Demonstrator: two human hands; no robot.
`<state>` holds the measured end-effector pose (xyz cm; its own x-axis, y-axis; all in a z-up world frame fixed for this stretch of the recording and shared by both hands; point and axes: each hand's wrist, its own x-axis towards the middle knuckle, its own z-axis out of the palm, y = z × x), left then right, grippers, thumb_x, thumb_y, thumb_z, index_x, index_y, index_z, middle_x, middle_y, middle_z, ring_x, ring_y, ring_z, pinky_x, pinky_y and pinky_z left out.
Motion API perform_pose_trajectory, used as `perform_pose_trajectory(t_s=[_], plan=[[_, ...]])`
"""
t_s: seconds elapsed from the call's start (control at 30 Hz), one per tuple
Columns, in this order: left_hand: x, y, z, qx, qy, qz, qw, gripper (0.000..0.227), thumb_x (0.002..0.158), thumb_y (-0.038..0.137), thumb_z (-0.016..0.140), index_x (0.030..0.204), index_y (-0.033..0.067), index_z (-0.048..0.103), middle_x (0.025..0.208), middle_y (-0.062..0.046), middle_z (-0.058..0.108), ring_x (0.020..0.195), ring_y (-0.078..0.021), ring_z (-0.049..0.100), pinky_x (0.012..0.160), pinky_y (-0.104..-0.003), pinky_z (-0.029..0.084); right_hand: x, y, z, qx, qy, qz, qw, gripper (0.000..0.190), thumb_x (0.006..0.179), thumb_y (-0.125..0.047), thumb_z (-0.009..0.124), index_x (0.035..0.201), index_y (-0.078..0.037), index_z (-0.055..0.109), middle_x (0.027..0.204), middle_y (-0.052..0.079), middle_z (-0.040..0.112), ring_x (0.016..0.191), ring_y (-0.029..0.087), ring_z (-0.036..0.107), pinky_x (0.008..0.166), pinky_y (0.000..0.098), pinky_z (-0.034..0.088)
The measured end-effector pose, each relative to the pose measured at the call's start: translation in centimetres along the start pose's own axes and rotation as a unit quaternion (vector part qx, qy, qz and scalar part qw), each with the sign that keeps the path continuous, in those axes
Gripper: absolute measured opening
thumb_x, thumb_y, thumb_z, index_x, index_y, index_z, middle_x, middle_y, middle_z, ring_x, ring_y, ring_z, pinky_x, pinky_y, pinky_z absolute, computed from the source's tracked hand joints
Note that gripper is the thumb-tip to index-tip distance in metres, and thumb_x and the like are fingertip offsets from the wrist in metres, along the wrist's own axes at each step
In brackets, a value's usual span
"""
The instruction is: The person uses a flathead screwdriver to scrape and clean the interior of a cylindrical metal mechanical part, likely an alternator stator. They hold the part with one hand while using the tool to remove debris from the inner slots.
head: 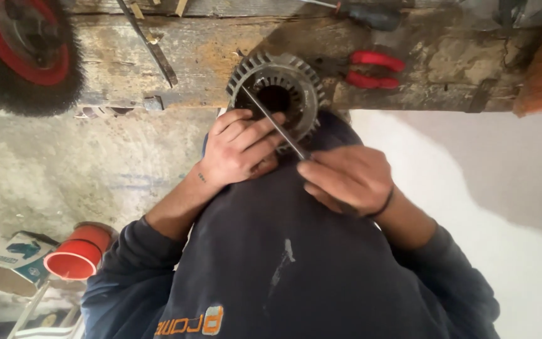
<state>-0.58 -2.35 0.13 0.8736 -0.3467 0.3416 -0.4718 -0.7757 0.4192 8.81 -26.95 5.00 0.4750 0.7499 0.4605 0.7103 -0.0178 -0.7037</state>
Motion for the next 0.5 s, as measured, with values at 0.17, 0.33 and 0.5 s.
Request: perform_pose_trajectory(t_s=[0.17,0.33,0.5], plan=[[0.8,-0.4,-1.5,-0.038,-0.022,0.015,0.999,0.036,0.082,0.017,0.077,0.118,0.0138,0.075,0.131,-0.003,0.068,0.104,-0.0179,0.066,0.106,-0.037,0.047,-4.5,0.5,1.3,0.012,0.066,0.053,0.996,0.020,0.092,-0.010,0.075,0.110,-0.006,0.072,0.088,0.009,0.074,0.067,0.018,0.069,0.054,0.0296,0.052],[2.2,-0.1,-3.2,-0.112,-0.050,0.021,0.992,0.037,0.088,0.017,0.080,0.124,0.0122,0.073,0.124,-0.004,0.070,0.104,-0.0210,0.067,0.100,-0.038,0.050,-3.1,0.1,1.4,-0.009,0.044,0.105,0.993,0.024,0.091,-0.008,0.075,0.114,-0.005,0.071,0.091,0.011,0.070,0.073,0.025,0.069,0.062,0.0347,0.053],[3.9,0.9,-3.6,-0.082,-0.084,-0.030,0.993,0.048,0.092,0.016,0.081,0.136,0.0037,0.065,0.104,-0.004,0.073,0.089,-0.0208,0.068,0.084,-0.034,0.052,-2.5,0.6,2.0,-0.002,0.041,0.086,0.995,0.025,0.089,-0.007,0.078,0.112,-0.004,0.071,0.090,0.010,0.071,0.068,0.025,0.066,0.058,0.0349,0.051]])
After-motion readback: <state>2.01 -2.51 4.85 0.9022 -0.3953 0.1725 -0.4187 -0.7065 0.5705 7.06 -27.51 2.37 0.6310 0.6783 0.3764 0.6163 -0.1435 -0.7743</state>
